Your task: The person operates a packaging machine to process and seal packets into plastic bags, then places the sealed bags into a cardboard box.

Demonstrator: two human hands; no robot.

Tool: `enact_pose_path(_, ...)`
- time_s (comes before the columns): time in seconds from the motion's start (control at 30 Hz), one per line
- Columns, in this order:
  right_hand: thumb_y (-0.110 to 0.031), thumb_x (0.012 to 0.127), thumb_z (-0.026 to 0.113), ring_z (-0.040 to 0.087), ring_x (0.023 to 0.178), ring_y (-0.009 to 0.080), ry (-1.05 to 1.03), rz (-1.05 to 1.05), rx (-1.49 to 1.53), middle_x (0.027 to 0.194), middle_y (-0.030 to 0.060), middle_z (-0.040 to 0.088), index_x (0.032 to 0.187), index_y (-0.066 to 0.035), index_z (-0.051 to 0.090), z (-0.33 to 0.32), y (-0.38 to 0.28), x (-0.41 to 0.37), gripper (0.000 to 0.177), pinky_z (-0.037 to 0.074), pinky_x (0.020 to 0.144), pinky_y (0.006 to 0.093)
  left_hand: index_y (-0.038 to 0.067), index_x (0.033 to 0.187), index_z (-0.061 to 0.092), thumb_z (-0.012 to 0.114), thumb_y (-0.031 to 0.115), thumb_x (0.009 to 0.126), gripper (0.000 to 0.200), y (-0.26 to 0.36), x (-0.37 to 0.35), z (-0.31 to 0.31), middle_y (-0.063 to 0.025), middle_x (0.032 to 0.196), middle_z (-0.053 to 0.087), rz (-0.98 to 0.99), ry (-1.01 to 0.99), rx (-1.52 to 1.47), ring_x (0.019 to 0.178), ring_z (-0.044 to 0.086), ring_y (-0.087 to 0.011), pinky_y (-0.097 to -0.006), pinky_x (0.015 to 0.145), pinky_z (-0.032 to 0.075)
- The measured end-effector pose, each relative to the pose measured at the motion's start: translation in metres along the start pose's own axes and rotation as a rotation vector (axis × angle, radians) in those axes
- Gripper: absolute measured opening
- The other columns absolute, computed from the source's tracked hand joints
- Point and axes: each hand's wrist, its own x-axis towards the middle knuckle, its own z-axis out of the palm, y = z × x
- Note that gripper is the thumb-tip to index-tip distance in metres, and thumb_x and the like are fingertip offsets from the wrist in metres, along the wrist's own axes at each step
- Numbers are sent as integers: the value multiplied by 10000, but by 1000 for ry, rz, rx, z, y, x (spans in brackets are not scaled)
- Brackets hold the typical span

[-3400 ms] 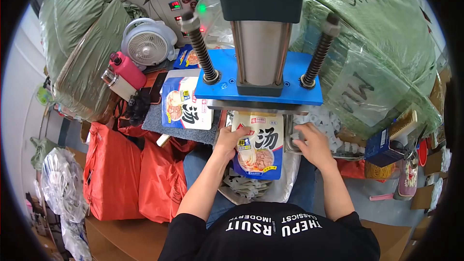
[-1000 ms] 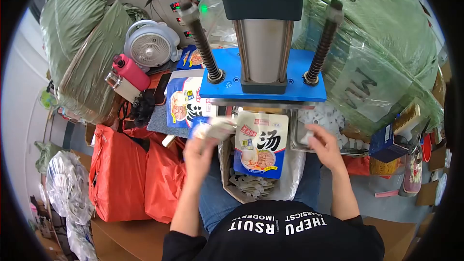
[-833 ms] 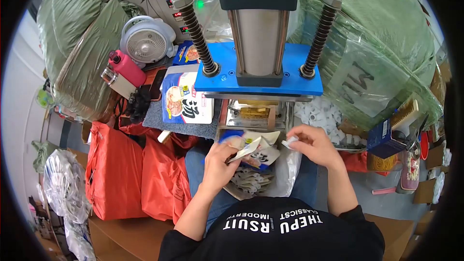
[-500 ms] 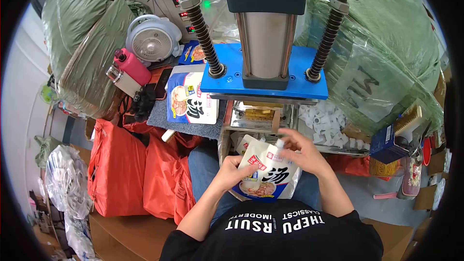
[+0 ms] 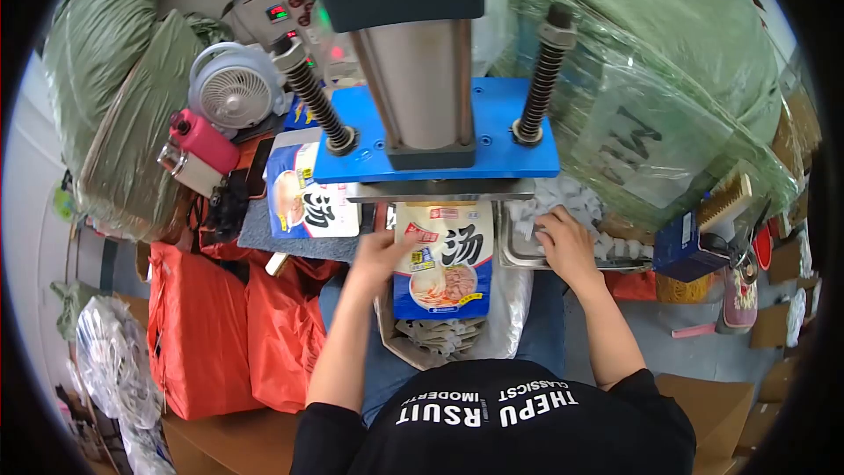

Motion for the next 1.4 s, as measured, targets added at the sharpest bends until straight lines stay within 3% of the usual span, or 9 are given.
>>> enact_pose_path(0.07, -123, 752, 681, 589, 882, 355, 35, 9, 35, 1018, 108, 576, 1020, -64, 610, -6, -3, 2, 284, 468, 719, 437, 0, 1041, 667, 690, 142, 824, 261, 28, -7, -31, -131, 950, 684, 213, 264, 396, 805, 627, -193, -296, 739, 487)
enact_pose_path(0.13, -121, 754, 675, 590, 883, 356, 92, -3, 117, 1008, 114, 577, 1031, -66, 603, -8, -8, 3, 292, 466, 732, 434, 62, 1109, 644, 680, 133, 796, 323, 39, -10, -73, -123, 1093, 646, 786, 630, 570, 946, 605, -248, -327, 846, 462)
enact_pose_path(0.17, -121, 754, 675, 590, 883, 356, 93, -2, 122, 1008, 114, 577, 1031, -66, 603, -7, -11, 5, 292, 466, 732, 434, 62, 1109, 644, 680, 133, 796, 323, 22, -11, -81, -123, 1093, 646, 787, 629, 575, 946, 605, -248, -327, 846, 462)
enact_pose_path(0.27, -111, 766, 662, 576, 904, 368, -46, -138, 70, 1000, 135, 565, 1049, -67, 599, 2, -18, 6, 294, 457, 750, 429, 84, 1206, 576, 684, 133, 759, 462, -39, -33, -91, -114, 1222, 567, 841, 577, 1491, 1080, 551, -281, -336, 913, 426)
enact_pose_path(0.57, -93, 784, 654, 580, 916, 300, 84, -76, 171, 952, 127, 581, 1096, -55, 590, -4, -20, -2, 320, 462, 763, 375, 60, 996, 664, 681, 104, 747, 253, -44, -17, -113, -114, 917, 642, 735, 462, 899, 882, 574, -312, -371, 779, 449)
enact_pose_path(0.8, -45, 829, 604, 573, 838, 122, -294, 301, 1237, 905, 56, 624, 1169, -54, 585, -12, -17, -45, 341, 458, 723, 295, 20, 935, 665, 675, 131, 805, 171, -13, -75, -26, -158, 853, 630, 679, 487, 610, 785, 564, -345, -401, 713, 455)
enact_pose_path(1.07, -38, 811, 627, 579, 770, 151, -238, -477, 584, 880, 54, 644, 1038, -29, 647, -62, -82, -4, 228, 462, 718, 291, -17, 895, 658, 701, 115, 767, 189, 2, -111, 20, -143, 777, 609, 624, 48, 580, 741, 547, -295, -367, 677, 439)
enact_pose_path(1.2, -54, 804, 649, 582, 802, 158, -303, -251, 775, 889, 60, 644, 1005, -23, 657, -58, -84, -5, 204, 460, 724, 297, -24, 914, 664, 694, 101, 776, 188, -7, -103, 24, -122, 777, 625, 539, -10, 445, 754, 552, -252, -352, 693, 445)
enact_pose_path(1.4, -70, 821, 640, 589, 784, 170, -391, -326, 771, 866, 74, 618, 1030, -37, 643, -51, -72, -4, 211, 463, 713, 294, -29, 962, 671, 690, 112, 816, 204, -7, -100, 28, -83, 836, 676, 414, -157, 311, 809, 599, -177, -305, 739, 478)
